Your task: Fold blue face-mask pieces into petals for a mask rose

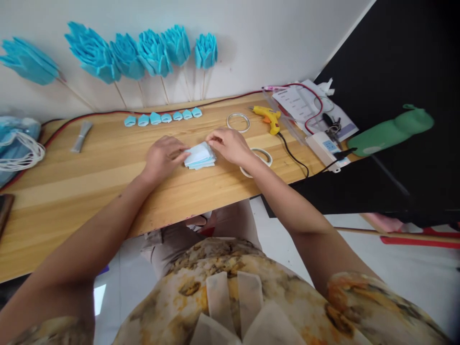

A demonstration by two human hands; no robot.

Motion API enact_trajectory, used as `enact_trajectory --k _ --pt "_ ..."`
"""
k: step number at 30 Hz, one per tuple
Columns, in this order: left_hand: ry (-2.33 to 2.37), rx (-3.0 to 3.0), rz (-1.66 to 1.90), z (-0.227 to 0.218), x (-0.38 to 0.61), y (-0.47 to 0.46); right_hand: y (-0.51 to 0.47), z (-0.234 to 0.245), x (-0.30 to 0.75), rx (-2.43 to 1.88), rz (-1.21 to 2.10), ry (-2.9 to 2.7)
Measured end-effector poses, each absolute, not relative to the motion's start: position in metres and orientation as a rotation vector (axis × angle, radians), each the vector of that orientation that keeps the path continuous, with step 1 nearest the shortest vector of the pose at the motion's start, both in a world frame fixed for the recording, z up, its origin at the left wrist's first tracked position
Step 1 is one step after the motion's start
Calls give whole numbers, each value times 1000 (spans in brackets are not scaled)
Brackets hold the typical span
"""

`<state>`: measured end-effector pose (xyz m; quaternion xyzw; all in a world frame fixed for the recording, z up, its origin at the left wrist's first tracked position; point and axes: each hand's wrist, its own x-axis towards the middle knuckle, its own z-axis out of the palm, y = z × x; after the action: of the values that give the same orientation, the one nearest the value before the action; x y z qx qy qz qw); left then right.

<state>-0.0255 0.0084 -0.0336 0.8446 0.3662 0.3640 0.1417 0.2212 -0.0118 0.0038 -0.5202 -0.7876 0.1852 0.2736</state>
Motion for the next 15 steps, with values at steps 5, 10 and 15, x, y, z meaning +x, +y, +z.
enact_trajectory --k 5,10,15 --pt "866 2670 922 -37 -23 4 3 5 210 -1532 510 -2295" --pt "843 2806 823 -35 -22 0 6 2 205 -1677 510 -2261" --pt "840 2832 782 -33 -21 -2 3 -5 206 -1549 603 -2148"
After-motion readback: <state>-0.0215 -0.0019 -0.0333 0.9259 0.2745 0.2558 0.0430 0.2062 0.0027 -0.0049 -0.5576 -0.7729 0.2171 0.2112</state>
